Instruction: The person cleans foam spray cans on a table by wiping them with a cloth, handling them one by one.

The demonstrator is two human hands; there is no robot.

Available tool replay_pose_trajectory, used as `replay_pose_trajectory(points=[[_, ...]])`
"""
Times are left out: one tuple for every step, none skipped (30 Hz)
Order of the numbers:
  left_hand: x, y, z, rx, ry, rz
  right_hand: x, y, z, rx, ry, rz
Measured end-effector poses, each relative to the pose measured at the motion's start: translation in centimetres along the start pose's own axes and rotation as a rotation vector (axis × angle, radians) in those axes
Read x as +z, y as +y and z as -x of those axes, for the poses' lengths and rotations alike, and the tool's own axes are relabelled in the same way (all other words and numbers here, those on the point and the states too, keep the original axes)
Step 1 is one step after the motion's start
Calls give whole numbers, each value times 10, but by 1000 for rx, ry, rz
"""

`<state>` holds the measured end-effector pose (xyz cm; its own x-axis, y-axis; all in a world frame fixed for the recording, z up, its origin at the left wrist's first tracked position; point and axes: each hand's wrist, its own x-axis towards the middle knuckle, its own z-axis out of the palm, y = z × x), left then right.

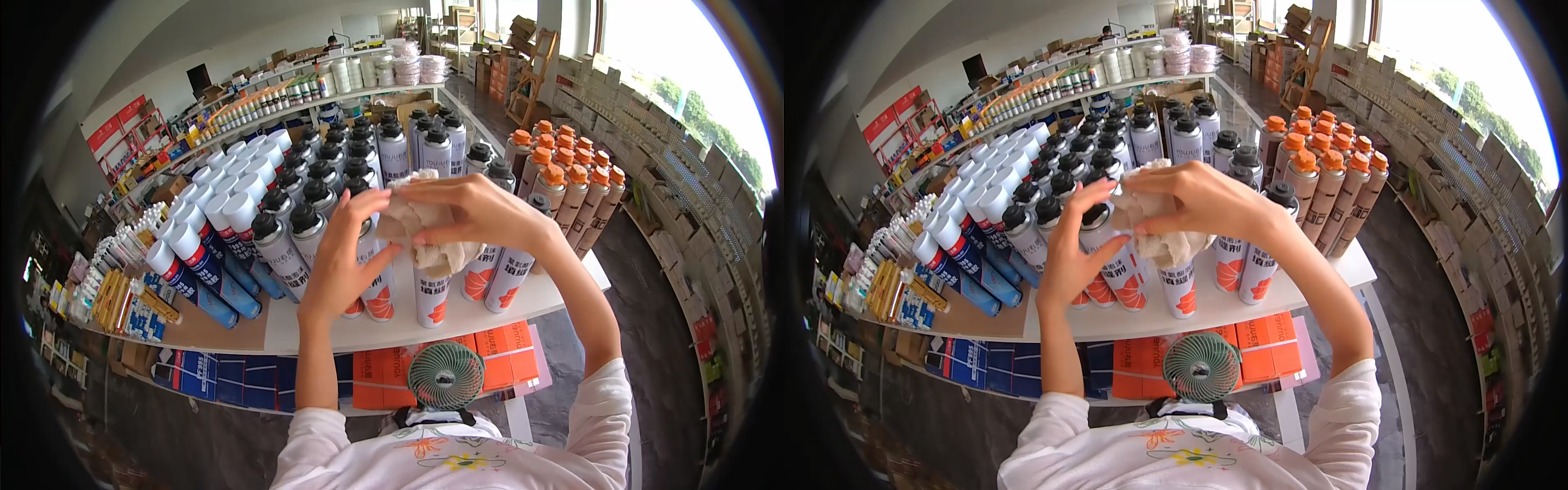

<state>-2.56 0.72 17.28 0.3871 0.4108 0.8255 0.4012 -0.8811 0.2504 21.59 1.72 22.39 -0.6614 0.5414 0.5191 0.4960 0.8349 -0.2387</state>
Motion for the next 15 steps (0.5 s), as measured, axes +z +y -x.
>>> replay_pose_trajectory(points=[[5, 1, 14, -12, 99, 21, 2, 5, 2, 0, 13, -23], [12, 0, 30, -31, 195, 45, 1, 3, 2, 53, 25, -42], [23, -3, 49, -88, 273, 142, -3, -1, 0, 100, 13, -74], [36, -6, 67, -149, 348, 240, -5, -5, -2, 149, 0, -109], [50, -10, 85, -204, 383, 327, -4, -4, -3, 154, -2, -110], [62, -7, 98, -260, 416, 413, -3, -3, -5, 173, -26, -123], [69, 6, 103, -390, 417, 514, -3, -2, -7, 190, -47, -133], [74, 7, 109, -443, 342, 433, -3, -3, -8, 193, -47, -129], [80, 9, 113, -526, 274, 447, -2, -4, -8, 196, -51, -117], [85, 11, 115, -610, 205, 460, -2, -5, -8, 198, -56, -105], [90, 10, 115, -614, 206, 464, -2, -6, -9, 201, -61, -104], [96, 6, 117, -594, 112, 409, -3, -9, -9, 207, -58, -102], [101, 2, 120, -574, 19, 352, -3, -10, -9, 212, -55, -100], [108, -3, 123, -578, 23, 352, -3, -10, -9, 210, -60, -102], [113, -7, 124, -566, -28, 427, -4, -9, -9, 224, -65, -119]])
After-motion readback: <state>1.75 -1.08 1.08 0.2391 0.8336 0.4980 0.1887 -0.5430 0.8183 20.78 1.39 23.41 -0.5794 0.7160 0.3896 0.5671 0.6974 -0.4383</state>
